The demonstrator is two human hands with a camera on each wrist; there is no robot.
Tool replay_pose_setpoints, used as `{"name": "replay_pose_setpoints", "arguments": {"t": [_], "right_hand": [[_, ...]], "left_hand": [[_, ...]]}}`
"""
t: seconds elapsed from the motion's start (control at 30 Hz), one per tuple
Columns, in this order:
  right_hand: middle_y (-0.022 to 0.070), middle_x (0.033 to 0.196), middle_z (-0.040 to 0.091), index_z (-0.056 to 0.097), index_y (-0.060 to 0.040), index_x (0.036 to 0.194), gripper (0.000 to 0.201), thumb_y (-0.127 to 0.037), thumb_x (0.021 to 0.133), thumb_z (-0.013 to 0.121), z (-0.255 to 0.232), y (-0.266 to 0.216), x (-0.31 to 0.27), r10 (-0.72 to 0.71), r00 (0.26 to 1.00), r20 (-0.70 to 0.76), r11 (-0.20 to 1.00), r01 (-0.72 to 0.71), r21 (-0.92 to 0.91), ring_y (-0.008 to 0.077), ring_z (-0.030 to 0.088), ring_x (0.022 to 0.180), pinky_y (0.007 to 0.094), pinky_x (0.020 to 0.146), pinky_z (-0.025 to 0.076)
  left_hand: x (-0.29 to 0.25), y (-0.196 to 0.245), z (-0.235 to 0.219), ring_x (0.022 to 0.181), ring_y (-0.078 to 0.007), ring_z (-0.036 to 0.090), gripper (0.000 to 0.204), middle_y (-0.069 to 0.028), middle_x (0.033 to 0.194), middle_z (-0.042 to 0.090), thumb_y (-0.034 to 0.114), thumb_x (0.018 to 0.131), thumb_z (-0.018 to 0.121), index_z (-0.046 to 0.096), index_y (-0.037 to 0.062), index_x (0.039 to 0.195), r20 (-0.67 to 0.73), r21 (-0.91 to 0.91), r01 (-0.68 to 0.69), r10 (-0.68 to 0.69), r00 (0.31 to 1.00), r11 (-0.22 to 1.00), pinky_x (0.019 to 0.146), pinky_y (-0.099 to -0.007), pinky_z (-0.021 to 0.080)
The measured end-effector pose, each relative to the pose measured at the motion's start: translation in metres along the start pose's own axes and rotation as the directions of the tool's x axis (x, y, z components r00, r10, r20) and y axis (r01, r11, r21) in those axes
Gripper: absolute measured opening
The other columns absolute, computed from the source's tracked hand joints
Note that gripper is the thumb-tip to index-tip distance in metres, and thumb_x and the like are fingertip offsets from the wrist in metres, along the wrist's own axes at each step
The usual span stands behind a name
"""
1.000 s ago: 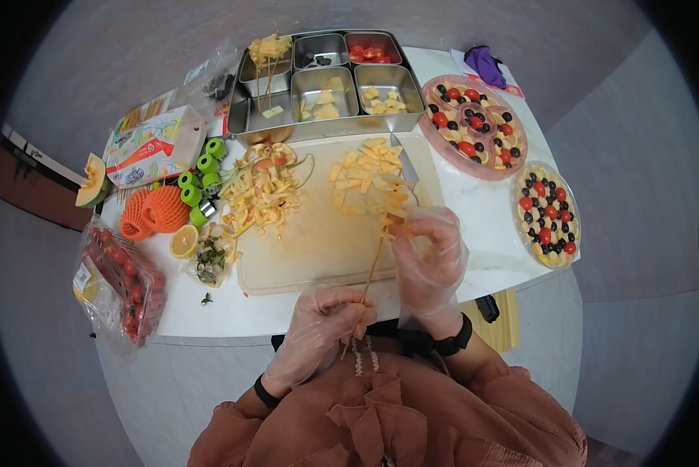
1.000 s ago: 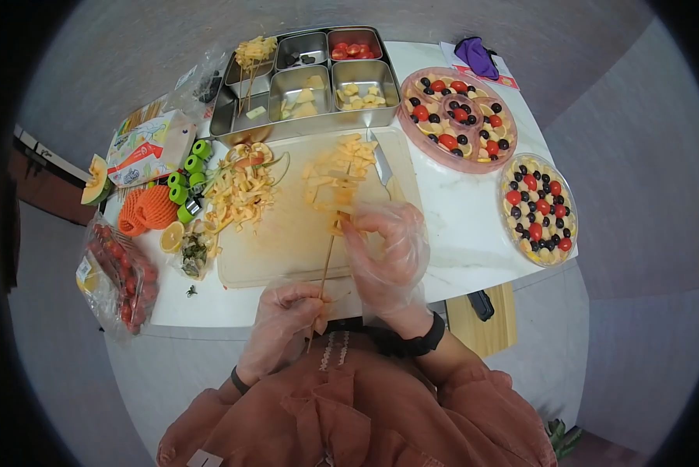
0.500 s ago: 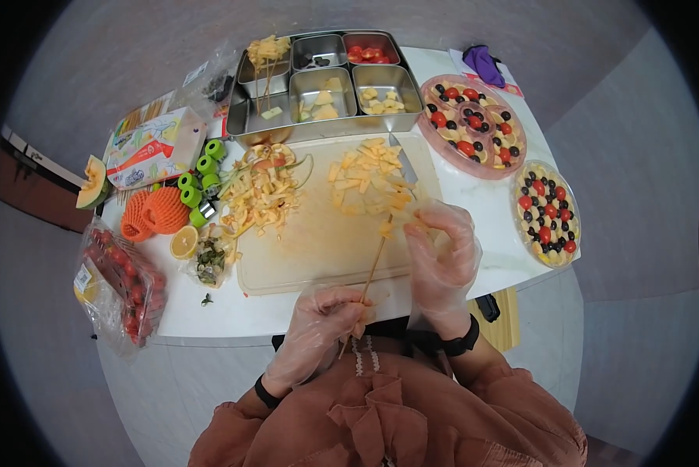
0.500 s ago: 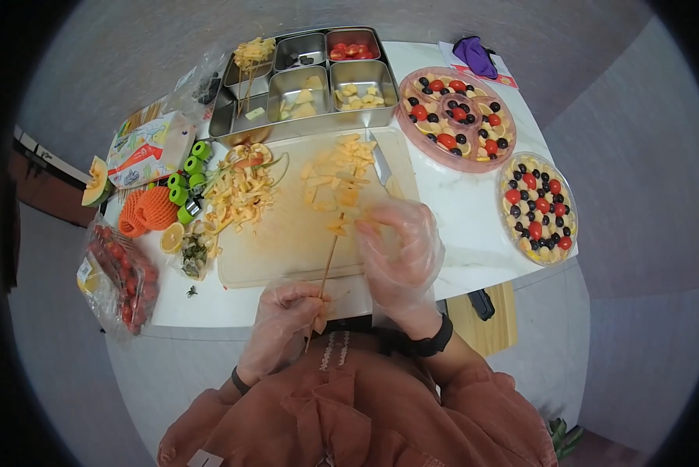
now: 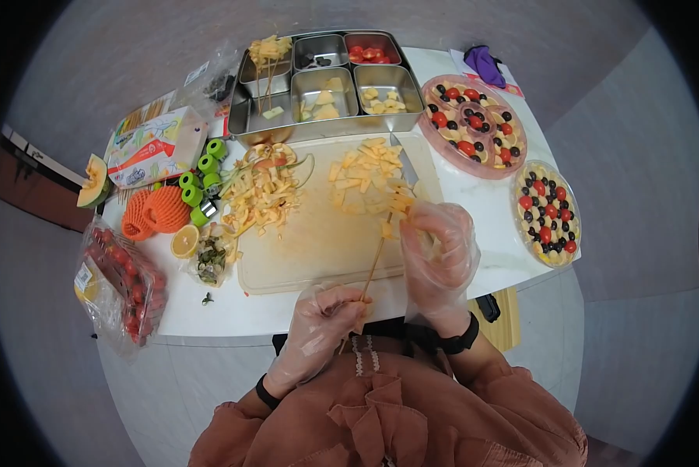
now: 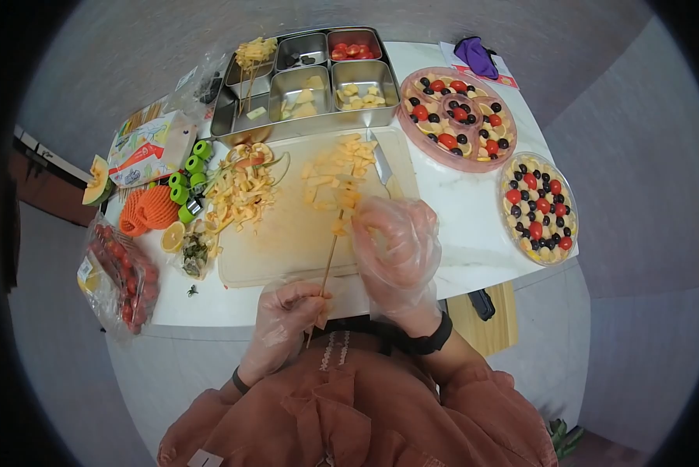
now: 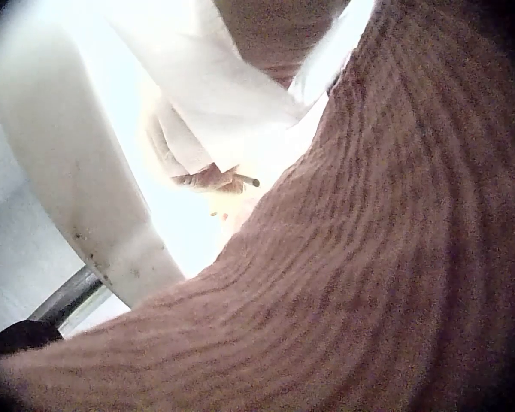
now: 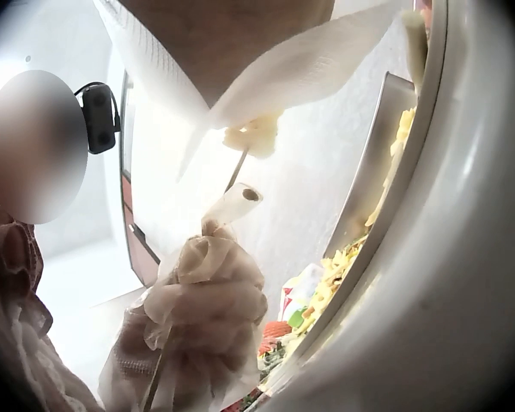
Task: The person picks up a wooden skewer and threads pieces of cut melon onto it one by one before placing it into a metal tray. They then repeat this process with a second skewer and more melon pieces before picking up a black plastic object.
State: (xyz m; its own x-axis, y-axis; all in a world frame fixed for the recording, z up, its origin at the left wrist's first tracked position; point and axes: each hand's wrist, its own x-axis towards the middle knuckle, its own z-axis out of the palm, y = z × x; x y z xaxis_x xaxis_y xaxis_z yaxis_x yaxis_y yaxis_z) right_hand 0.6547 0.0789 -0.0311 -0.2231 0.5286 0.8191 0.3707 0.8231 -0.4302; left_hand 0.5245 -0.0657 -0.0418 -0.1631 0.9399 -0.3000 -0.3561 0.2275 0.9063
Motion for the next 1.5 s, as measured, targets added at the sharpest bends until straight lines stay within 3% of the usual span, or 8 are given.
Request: {"name": "replay_pose_setpoints", "arguments": {"t": [0.5, 0.7, 0.8, 0.87, 1.07, 1.1, 1.17, 1.5], "right_hand": [[0.0021, 0.094, 0.065, 0.059, -0.0124, 0.099, 0.042, 0.009, 0.064, 0.071, -0.009, 0.003, 0.002, -0.083, 0.992, 0.098, 0.996, 0.084, 0.001, 0.0264, 0.059, 0.084, 0.0369, 0.076, 0.045], [0.0103, 0.092, 0.064, 0.058, -0.0069, 0.099, 0.032, 0.004, 0.073, 0.074, -0.005, 0.005, -0.004, 0.155, 0.988, -0.002, 0.979, -0.153, 0.132, 0.0306, 0.062, 0.083, 0.0374, 0.075, 0.05], [0.0116, 0.091, 0.064, 0.056, -0.0044, 0.097, 0.028, 0.001, 0.076, 0.075, -0.003, -0.002, -0.001, 0.293, 0.956, 0.0, 0.931, -0.286, 0.228, 0.0255, 0.062, 0.083, 0.0343, 0.077, 0.051], [0.0088, 0.093, 0.064, 0.055, -0.0037, 0.097, 0.026, -0.001, 0.08, 0.074, -0.002, -0.007, 0.0, 0.467, 0.882, 0.062, 0.831, -0.462, 0.31, 0.0177, 0.061, 0.088, 0.0298, 0.081, 0.049], [0.005, 0.098, 0.062, 0.053, -0.0041, 0.097, 0.021, -0.005, 0.085, 0.071, 0.002, -0.012, 0.003, 0.667, 0.726, 0.165, 0.582, -0.647, 0.492, 0.0114, 0.054, 0.089, 0.0247, 0.085, 0.044], [0.005, 0.098, 0.062, 0.053, -0.0041, 0.097, 0.021, -0.005, 0.085, 0.071, 0.002, -0.013, 0.005, 0.667, 0.726, 0.166, 0.583, -0.647, 0.491, 0.0114, 0.054, 0.089, 0.0247, 0.085, 0.044], [0.0039, 0.097, 0.06, 0.052, -0.005, 0.098, 0.02, -0.005, 0.086, 0.068, 0.0, -0.017, 0.009, 0.754, 0.601, 0.265, 0.388, -0.733, 0.559, 0.0095, 0.052, 0.085, 0.0233, 0.08, 0.044], [0.0028, 0.094, 0.06, 0.049, -0.007, 0.102, 0.025, 0.003, 0.086, 0.064, -0.003, -0.025, 0.023, 0.754, 0.502, 0.424, 0.138, -0.752, 0.645, 0.0074, 0.054, 0.083, 0.0221, 0.074, 0.044]], "left_hand": [[0.001, -0.001, -0.001, 0.07, -0.0085, 0.059, 0.013, -0.0045, 0.084, 0.06, 0.002, 0.092, 0.058, 0.068, -0.0037, 0.1, 0.006, 0.007, -0.021, 0.021, 1.0, 1.0, 0.064, -0.0221, 0.046], [0.001, -0.001, 0.001, 0.069, -0.0088, 0.059, 0.012, -0.004, 0.08, 0.059, 0.001, 0.091, 0.059, 0.068, -0.0036, 0.097, -0.02, 0.022, 0.003, -0.003, 1.0, 1.0, 0.061, -0.0229, 0.046], [0.006, -0.009, 0.0, 0.068, -0.0121, 0.059, 0.012, -0.0062, 0.078, 0.06, 0.0, 0.087, 0.062, 0.069, -0.0009, 0.096, -0.036, 0.224, -0.115, 0.126, 0.991, 0.968, 0.06, -0.0257, 0.046], [0.008, -0.015, -0.002, 0.066, -0.0185, 0.059, 0.012, -0.0096, 0.078, 0.06, 0.0, 0.084, 0.065, 0.07, 0.002, 0.094, -0.05, 0.502, -0.247, 0.312, 0.949, 0.829, 0.06, -0.0297, 0.046], [0.011, -0.014, -0.002, 0.067, -0.0256, 0.058, 0.013, -0.0118, 0.076, 0.058, 0.001, 0.082, 0.069, 0.068, 0.0034, 0.095, 0.002, 0.663, -0.378, 0.504, 0.864, 0.646, 0.059, -0.0341, 0.046], [0.011, -0.014, -0.002, 0.067, -0.0256, 0.058, 0.013, -0.0118, 0.076, 0.058, 0.001, 0.082, 0.069, 0.068, 0.0034, 0.095, 0.002, 0.662, -0.379, 0.504, 0.864, 0.647, 0.059, -0.0341, 0.046], [0.01, -0.015, -0.002, 0.067, -0.0259, 0.057, 0.015, -0.0115, 0.076, 0.057, 0.001, 0.082, 0.069, 0.068, 0.0038, 0.096, -0.011, 0.667, -0.359, 0.49, 0.871, 0.653, 0.059, -0.0347, 0.045], [0.011, -0.015, 0.001, 0.065, -0.0227, 0.055, 0.013, -0.0107, 0.074, 0.057, -0.002, 0.081, 0.066, 0.068, 0.0013, 0.094, -0.057, 0.649, -0.353, 0.506, 0.861, 0.674, 0.059, -0.0329, 0.043]]}}
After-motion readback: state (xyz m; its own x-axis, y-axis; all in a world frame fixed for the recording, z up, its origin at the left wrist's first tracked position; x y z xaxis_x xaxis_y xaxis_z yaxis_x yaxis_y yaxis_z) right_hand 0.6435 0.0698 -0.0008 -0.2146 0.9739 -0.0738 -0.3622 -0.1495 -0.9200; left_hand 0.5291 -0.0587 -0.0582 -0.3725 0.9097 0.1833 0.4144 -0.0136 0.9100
